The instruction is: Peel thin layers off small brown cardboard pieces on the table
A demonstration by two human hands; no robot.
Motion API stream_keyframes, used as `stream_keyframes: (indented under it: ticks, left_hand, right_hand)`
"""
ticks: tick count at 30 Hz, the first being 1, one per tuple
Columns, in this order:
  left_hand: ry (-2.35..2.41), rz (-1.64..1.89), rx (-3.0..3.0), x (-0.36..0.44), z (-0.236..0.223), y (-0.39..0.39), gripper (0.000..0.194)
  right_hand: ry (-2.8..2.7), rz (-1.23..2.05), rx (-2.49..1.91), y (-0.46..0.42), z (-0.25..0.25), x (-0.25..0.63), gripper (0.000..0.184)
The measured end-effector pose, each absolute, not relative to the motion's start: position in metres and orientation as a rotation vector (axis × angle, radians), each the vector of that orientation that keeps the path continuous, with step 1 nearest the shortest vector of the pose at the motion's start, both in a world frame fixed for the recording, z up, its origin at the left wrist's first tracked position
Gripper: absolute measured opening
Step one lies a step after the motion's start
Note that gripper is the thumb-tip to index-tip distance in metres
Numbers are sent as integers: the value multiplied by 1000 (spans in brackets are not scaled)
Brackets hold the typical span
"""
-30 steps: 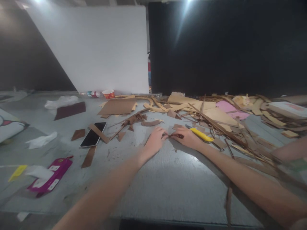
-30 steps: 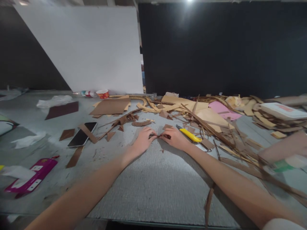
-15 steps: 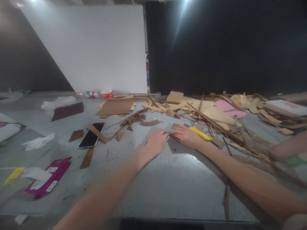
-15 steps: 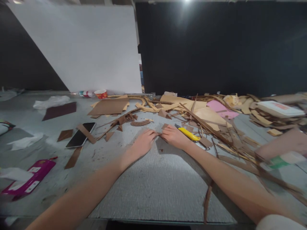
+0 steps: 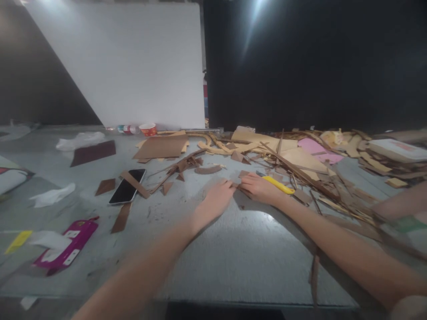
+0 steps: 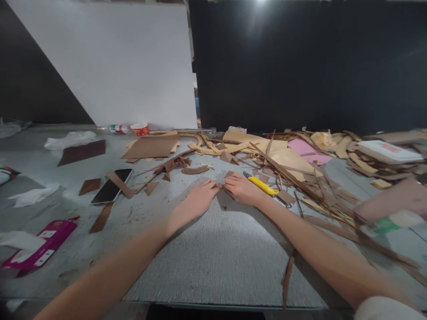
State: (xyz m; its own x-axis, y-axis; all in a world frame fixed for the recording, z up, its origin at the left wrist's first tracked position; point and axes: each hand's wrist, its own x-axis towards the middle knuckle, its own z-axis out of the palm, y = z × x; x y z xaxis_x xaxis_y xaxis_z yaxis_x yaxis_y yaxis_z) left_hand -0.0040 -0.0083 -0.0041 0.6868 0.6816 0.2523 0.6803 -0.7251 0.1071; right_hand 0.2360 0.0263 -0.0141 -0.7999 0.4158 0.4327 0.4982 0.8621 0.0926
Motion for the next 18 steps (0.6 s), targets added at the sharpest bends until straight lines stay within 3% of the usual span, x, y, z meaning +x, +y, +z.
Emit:
stream_keyframes:
  ticks: [11, 18]
  left_hand:
    - [1086, 358, 2935, -9, 5, -8, 40]
    - [1122, 350, 2975, -6, 3, -8, 37]
  right_hand:
    - [-2295, 270, -1064, 31, -28, 232, 18]
    - [-2144, 437, -1307, 39, -37, 229, 22]
